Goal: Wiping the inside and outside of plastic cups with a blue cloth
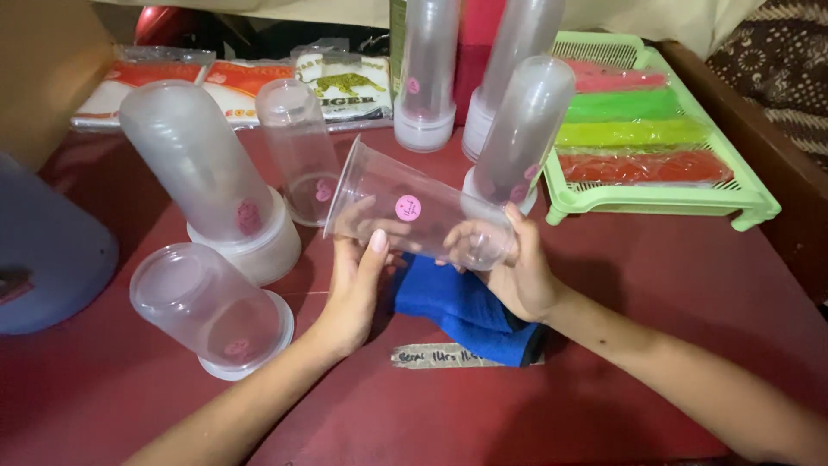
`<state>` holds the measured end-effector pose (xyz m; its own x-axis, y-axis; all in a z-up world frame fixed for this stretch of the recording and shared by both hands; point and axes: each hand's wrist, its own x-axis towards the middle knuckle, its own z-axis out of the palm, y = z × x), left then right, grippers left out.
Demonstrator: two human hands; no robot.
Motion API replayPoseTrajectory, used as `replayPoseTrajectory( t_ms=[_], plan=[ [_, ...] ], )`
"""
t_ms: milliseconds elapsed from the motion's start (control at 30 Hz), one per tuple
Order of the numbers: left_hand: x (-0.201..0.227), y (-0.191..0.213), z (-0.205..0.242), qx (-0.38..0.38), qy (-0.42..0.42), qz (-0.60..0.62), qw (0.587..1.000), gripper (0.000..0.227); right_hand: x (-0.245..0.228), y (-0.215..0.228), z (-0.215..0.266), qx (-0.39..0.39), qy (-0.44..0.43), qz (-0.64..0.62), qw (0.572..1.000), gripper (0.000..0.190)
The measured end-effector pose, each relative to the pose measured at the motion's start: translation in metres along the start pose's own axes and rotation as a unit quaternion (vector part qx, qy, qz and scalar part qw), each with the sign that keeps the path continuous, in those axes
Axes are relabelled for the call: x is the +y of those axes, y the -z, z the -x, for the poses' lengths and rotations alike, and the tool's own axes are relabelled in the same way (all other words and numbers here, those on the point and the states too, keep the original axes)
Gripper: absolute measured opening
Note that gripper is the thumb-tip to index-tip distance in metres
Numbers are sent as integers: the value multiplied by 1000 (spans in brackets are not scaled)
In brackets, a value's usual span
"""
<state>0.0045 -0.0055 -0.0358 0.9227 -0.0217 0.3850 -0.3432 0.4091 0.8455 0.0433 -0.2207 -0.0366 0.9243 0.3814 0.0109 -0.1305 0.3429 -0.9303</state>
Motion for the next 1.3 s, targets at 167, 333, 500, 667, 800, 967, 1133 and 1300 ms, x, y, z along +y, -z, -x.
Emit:
replayPoseTrajectory(
  t_ms=[167, 333, 500, 667, 800, 967, 1133, 1300],
  plan=[
    [-2, 3, -3, -16, 7, -18, 1000, 50, 1, 2, -2, 15, 5, 7, 1000, 90],
    [-8, 10, -10, -23, 19, 9, 1000, 54, 2, 2, -1, -10, 16, 5, 1000, 90],
    [-9, 16, -13, -46, -1, 15, 999, 54, -8, -9, 4, -33, 17, -4, 999, 88],
    [-6, 11, -12, -17, -14, 51, 998, 60, -5, -6, 2, -17, 12, -42, 999, 87],
    [0, 5, -7, -3, 1, 54, 999, 68, -12, -10, 7, -6, 2, -70, 998, 86],
    [10, 1, -6, 3, 15, 23, 1000, 73, -10, -8, 5, 16, -10, -89, 996, 92],
    [31, -1, -9, 43, -30, -10, 999, 102, -9, -2, -2, 59, -16, -74, 995, 92],
    [51, -2, -12, 43, 4, -131, 990, 66, -3, 2, -2, 80, -6, -81, 993, 95]
  ],
)
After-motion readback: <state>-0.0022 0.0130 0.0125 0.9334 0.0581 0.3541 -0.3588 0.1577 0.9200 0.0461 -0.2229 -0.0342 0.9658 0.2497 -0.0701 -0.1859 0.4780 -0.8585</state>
